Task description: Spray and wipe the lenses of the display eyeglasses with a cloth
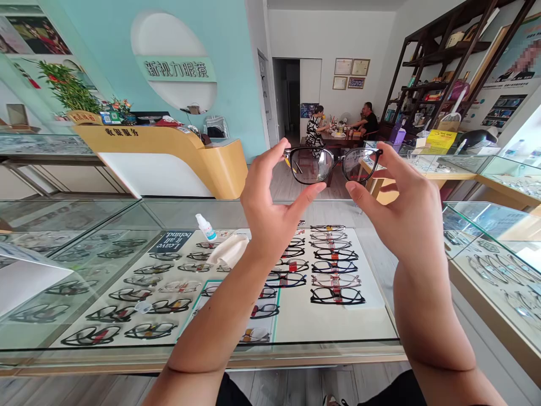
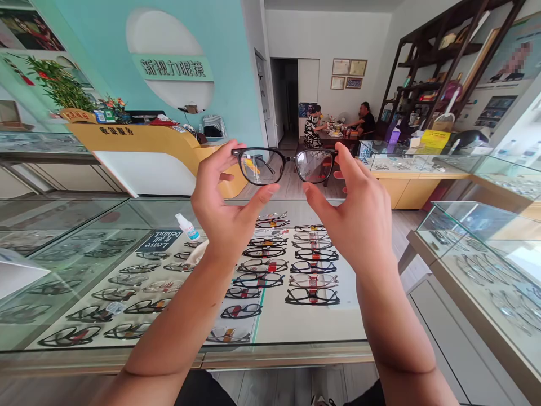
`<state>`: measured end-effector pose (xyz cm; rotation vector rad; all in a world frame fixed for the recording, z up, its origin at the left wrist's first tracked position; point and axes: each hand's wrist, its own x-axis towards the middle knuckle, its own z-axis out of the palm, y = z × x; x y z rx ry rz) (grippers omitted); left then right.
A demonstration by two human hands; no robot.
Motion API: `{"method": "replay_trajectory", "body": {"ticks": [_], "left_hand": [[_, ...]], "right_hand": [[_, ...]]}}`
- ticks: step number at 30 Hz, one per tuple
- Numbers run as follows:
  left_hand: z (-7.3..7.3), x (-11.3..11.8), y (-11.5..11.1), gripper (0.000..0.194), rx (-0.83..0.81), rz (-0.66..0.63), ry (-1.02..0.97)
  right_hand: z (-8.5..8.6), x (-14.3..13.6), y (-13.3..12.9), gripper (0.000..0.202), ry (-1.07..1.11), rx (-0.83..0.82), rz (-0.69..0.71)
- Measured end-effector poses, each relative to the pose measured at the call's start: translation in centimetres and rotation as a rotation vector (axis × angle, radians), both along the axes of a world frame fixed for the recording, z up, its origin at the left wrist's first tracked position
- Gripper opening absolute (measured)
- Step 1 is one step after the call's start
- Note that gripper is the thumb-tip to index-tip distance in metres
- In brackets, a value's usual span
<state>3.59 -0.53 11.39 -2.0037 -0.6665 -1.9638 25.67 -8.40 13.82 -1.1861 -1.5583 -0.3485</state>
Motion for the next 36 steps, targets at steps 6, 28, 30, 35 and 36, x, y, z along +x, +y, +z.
{"method": "replay_trajectory", "body": {"ticks": [6,28,30,35,36], "left_hand": [[-0.2,0.2,-0.2,0.08,-0.02,0.007,-0.023],[0.0,-1.0,1.7,0.081,-0.109,-0.109,0.006],[0.1,-1.0,1.7,0.082,-0.111,-0.109,0.006],[0.1,-0.9,1.4,0.079,-0.104,-0.066,0.01],[0.1,-0.8,1.4,0.079,-0.106,-0.059,0.013]], "right_hand": [[-0.2,0.3,0.1,0.07,0.015,-0.002,0.017],[0.6,-0.8,-1.7,0.068,-0.068,0.075,-0.094],[0.6,-0.9,-1.8,0.067,-0.054,0.069,-0.083],[0.8,-1.1,-2.0,0.064,-0.008,0.045,-0.052],[0.8,-1.2,-2.1,0.064,-0.008,0.045,-0.053]]}}
